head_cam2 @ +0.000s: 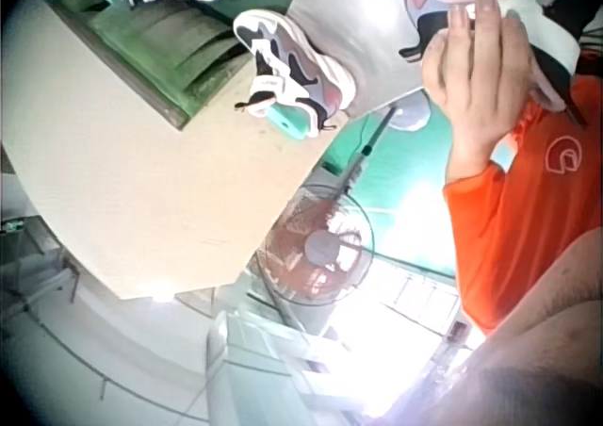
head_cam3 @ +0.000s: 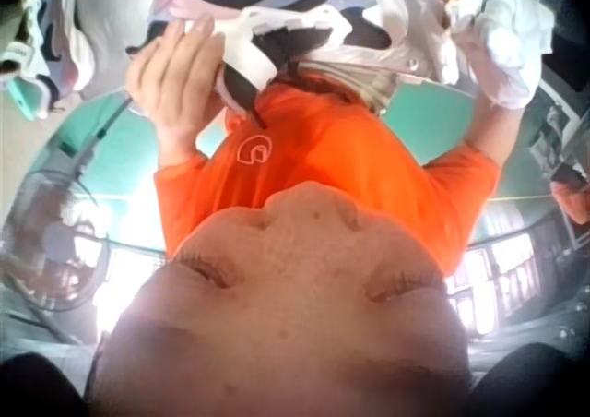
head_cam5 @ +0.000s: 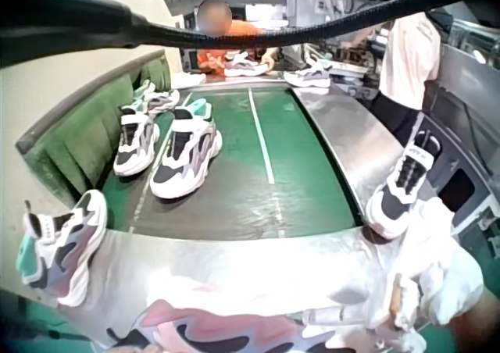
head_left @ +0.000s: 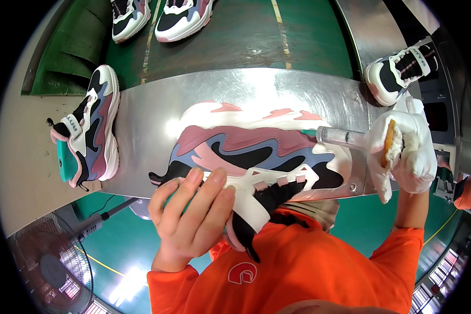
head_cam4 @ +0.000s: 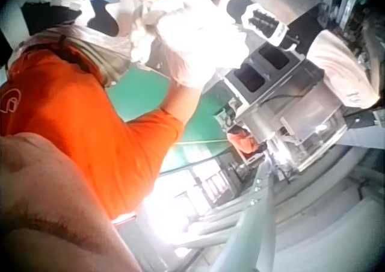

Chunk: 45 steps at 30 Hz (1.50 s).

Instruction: The person uses a syringe to apply glue to the seams of a multi-colored sneaker on a factory assembly line. They repeatedly inject glue into the shoe's upper and sole areas, rotating the shoe to access different sections. The person then wipes the shoe with a white cloth and places it on the table before picking up another shoe to repeat the process.

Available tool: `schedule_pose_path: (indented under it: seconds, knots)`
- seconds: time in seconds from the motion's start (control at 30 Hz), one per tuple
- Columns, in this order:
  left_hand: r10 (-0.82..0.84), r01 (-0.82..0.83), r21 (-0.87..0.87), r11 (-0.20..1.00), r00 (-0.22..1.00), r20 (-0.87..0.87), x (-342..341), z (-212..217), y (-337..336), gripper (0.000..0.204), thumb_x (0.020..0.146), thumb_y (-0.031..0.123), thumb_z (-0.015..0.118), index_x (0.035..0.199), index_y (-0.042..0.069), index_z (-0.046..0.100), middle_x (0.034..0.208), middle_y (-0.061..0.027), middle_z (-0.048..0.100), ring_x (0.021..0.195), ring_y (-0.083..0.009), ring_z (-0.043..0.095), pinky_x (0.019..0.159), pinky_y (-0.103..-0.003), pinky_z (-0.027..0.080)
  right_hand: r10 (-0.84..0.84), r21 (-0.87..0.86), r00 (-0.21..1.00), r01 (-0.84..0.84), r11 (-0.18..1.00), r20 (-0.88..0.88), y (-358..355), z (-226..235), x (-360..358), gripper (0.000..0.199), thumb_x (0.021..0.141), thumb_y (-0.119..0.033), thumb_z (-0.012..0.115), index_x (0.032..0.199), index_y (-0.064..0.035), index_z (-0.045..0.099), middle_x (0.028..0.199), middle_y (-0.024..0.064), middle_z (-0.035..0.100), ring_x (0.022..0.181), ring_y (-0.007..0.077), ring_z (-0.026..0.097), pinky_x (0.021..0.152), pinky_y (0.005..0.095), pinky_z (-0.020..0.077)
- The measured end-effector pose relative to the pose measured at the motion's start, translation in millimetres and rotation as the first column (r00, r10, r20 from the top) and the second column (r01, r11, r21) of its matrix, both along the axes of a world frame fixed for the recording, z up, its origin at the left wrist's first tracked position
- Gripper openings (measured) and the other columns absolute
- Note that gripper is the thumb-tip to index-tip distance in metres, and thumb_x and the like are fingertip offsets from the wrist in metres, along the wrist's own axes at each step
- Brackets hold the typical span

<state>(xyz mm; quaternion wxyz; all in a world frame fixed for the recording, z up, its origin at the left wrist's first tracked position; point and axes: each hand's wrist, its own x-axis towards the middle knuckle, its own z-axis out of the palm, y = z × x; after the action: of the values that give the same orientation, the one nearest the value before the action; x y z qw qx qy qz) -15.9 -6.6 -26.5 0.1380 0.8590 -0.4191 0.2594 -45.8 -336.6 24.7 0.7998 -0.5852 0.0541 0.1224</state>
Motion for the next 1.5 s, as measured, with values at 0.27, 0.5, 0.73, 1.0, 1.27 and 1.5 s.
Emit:
schedule_pose_path:
  seconds: [0.27,0.5,0.73,1.0,1.27,1.5]
  knots:
    - [0.023,-0.021,0.043,0.999,0.999,-0.04,-1.4,3.1,-3.1,0.015,0.081,0.011,0.07,0.095,0.016,0.067,0.115,-0.0002,0.068,0.114,-0.0206,0.058,0.094,-0.035,0.042,0.0,0.109,0.998,0.007,0.994,-0.068,-13.4,-11.5,-7.5,0.051,0.06,-0.015,0.071,0.098,0.0166,0.057,0.062,0.0215,0.059,0.042,0.0234,0.058,0.035,0.028,0.0481]
    - [0.024,-0.021,0.071,0.997,0.999,-0.037,-0.7,3.5,-4.8,0.027,0.084,0.011,0.066,0.11,0.014,0.06,0.116,-0.0026,0.067,0.116,-0.0214,0.057,0.095,-0.037,0.042,-0.078,0.103,0.992,0.089,0.991,-0.103,-22.4,-20.2,-16.5,0.055,0.055,-0.018,0.071,0.097,0.0161,0.058,0.063,0.0167,0.06,0.045,0.0209,0.059,0.037,0.0269,0.0487]
    - [0.015,-0.011,0.114,0.993,0.999,-0.038,0.2,7.0,-9.3,0.026,0.089,0.02,0.06,0.114,0.013,0.06,0.119,-0.0061,0.065,0.114,-0.024,0.058,0.093,-0.039,0.042,-0.204,0.039,0.973,0.21,0.977,-0.11,-25.9,-23.8,-34.6,0.048,0.053,-0.02,0.065,0.087,0.0144,0.06,0.063,0.0126,0.058,0.047,0.0179,0.058,0.039,0.0263,0.0489]
    - [0.014,-0.021,0.212,0.977,0.999,0.032,-11.9,11.2,-12.5,0.03,0.09,0.027,0.059,0.117,0.013,0.063,0.121,-0.0084,0.063,0.106,-0.0283,0.059,0.088,-0.04,0.044,-0.262,0.21,0.95,0.225,0.952,0.168,-33.3,-68.1,-56.1,0.068,0.071,-0.045,0.079,0.083,0.0163,0.052,0.055,0.0163,0.054,0.032,0.0218,0.051,0.029,0.0288,0.0408]
    - [0.097,-0.12,0.22,0.968,0.989,0.113,-39.6,8.1,-31.7,0.038,0.08,0.021,0.07,0.115,0.007,0.063,0.113,-0.0109,0.062,0.091,-0.0296,0.057,0.076,-0.039,0.053,-0.316,0.366,0.942,0.257,0.894,0.11,-39.5,-90.8,-74.6,0.044,0.07,-0.028,0.068,0.081,0.0127,0.054,0.06,0.0156,0.054,0.042,0.0203,0.053,0.042,0.027,0.0478]
    - [0.164,-0.203,0.239,0.949,0.971,0.176,-59.7,3.8,-45.0,0.045,0.075,0.024,0.075,0.113,0.003,0.062,0.097,-0.0116,0.06,0.082,-0.0275,0.056,0.076,-0.039,0.053,-0.39,0.581,0.92,0.295,0.759,0.042,-32.2,-110.8,-89.2,0.042,0.07,-0.02,0.06,0.091,0.0154,0.053,0.068,0.0228,0.057,0.042,0.0206,0.052,0.037,0.0283,0.0467]
